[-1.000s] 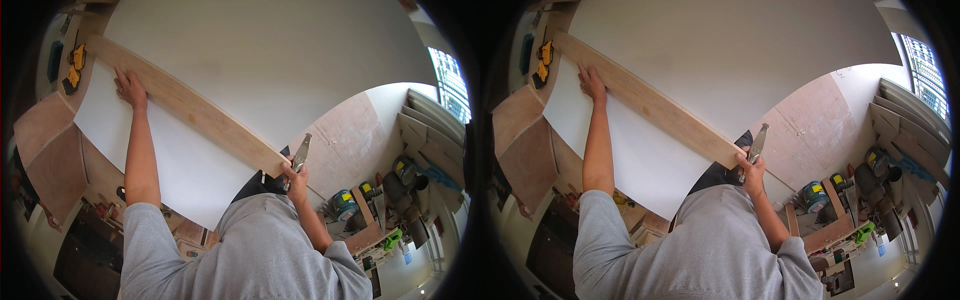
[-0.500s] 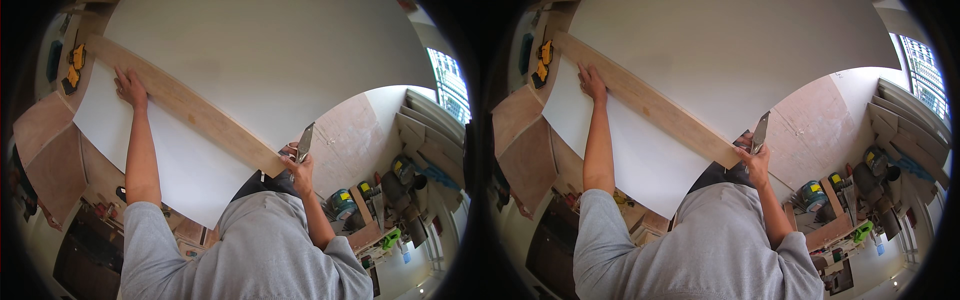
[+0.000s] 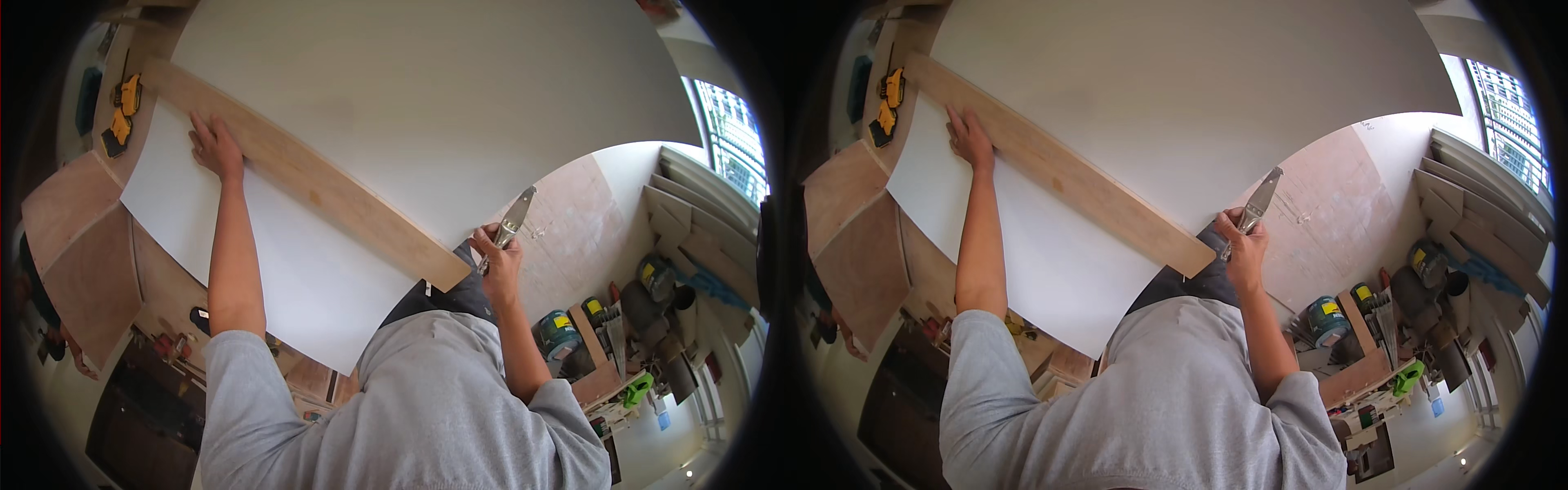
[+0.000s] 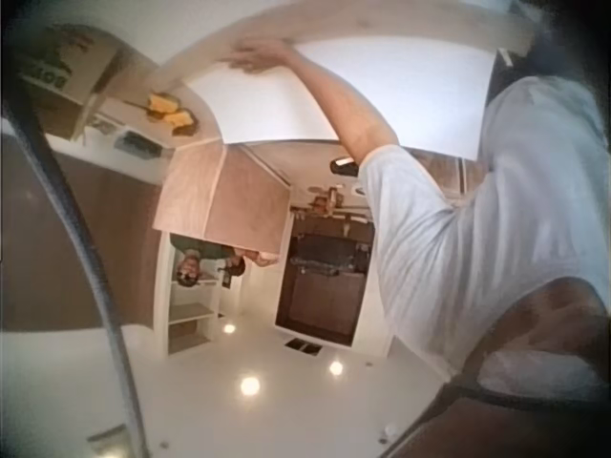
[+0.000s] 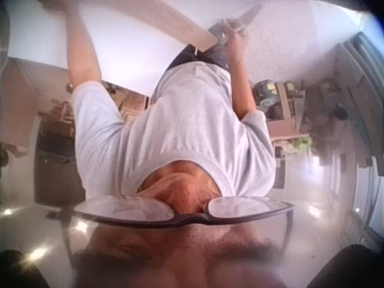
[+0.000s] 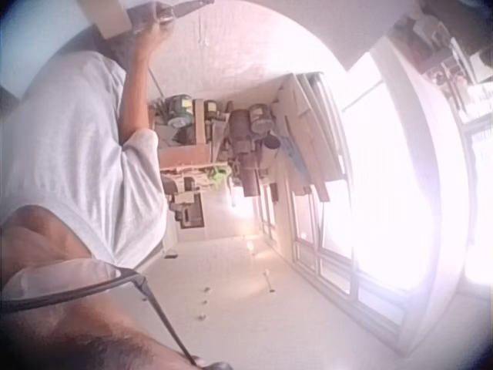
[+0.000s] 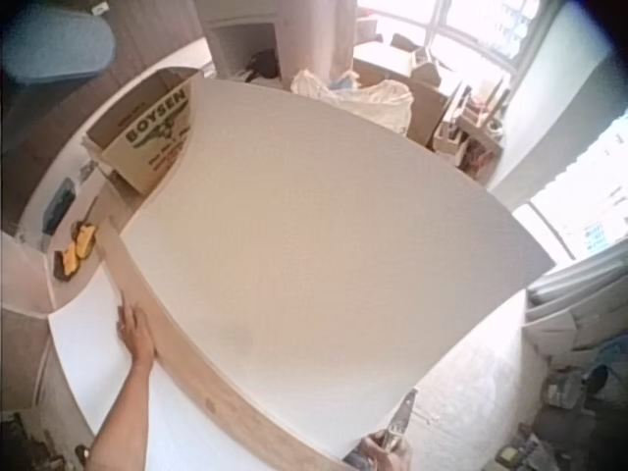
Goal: The recorder measures a piece of white laminate sheet using a tape measure and pencil, then uses a wooden guide and utility knife to cut it.
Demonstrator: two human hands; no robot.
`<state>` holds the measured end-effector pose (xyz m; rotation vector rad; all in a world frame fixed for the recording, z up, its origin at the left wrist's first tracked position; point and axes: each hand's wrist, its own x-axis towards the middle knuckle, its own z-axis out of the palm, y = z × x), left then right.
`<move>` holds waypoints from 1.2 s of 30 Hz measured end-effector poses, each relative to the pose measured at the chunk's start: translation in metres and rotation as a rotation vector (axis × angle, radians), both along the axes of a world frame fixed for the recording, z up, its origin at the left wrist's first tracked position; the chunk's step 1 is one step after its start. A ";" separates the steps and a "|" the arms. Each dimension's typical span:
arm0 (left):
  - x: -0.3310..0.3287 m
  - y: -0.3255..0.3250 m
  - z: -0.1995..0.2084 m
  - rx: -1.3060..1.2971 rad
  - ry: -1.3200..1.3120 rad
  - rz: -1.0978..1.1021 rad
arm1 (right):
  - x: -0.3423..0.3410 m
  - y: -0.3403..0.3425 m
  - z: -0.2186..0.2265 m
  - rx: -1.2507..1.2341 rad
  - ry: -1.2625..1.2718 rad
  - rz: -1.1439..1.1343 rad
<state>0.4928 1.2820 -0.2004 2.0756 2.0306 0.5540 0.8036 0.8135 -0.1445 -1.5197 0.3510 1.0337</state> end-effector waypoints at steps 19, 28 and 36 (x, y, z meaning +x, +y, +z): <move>-0.004 0.020 -0.006 -0.029 0.018 -0.010 | -0.012 0.039 0.027 -0.125 -0.141 0.002; -0.008 0.032 -0.005 0.019 0.020 -0.031 | -0.021 0.049 0.026 -0.158 -0.165 0.040; -0.017 0.053 0.001 -0.002 0.054 -0.026 | -0.034 0.075 0.040 -0.209 -0.235 0.058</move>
